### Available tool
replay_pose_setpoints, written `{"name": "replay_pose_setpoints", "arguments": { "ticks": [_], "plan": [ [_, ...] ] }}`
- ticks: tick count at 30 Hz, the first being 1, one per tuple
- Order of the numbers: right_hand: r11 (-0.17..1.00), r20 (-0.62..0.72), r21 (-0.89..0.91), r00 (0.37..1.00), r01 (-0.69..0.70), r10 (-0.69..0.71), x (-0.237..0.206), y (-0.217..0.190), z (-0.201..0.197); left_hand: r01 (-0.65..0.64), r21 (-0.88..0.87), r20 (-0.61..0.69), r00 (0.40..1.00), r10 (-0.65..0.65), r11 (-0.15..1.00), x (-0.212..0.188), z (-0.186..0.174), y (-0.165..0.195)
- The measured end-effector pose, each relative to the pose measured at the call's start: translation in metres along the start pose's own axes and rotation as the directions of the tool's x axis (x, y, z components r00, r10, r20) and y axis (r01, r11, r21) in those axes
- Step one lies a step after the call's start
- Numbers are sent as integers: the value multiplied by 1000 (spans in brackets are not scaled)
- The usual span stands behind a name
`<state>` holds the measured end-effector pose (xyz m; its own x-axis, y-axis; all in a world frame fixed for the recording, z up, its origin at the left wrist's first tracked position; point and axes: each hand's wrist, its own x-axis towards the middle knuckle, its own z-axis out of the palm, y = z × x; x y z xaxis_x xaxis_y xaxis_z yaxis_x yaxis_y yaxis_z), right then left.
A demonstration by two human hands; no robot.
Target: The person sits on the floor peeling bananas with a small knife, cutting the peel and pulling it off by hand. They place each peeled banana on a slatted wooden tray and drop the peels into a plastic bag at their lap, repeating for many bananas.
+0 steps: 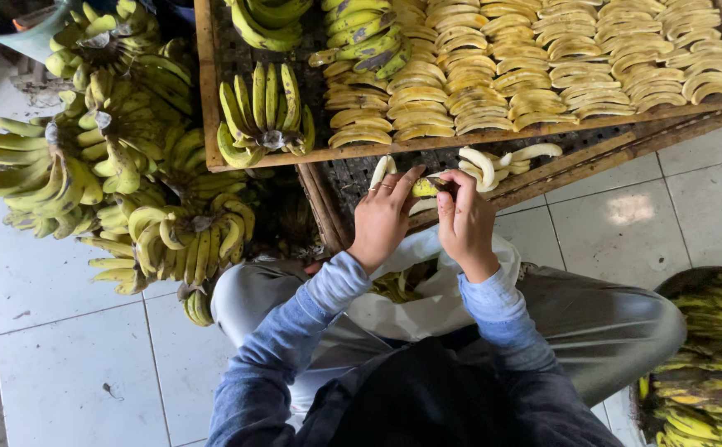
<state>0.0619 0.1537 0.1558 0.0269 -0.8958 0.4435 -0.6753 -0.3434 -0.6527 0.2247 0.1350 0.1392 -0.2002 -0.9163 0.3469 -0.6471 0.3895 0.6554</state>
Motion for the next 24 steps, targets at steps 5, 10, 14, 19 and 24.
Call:
{"name": "replay_pose_setpoints", "arguments": {
  "ticks": [5,10,14,19,24],
  "plan": [
    [999,16,52,1000,9,-10,5,-13,1,-159,-88,-59,986,155,983,11,-14,-20],
    [983,96,106,985,-151,141,1,-27,-9,-361,169,-159,908,387,917,13,-19,-26],
    [925,78,290,969,-245,233,-2,-30,-6,-353,191,-211,896,389,916,9,-16,-22],
    [431,515,650,780,-626,355,-1,-11,-25,-508,-148,-131,861,492,849,15,-20,-30],
    [138,635,722,728,-678,259,6,33,-43,-579,-437,-201,809,553,688,-2,-11,-24]
  ]
}}
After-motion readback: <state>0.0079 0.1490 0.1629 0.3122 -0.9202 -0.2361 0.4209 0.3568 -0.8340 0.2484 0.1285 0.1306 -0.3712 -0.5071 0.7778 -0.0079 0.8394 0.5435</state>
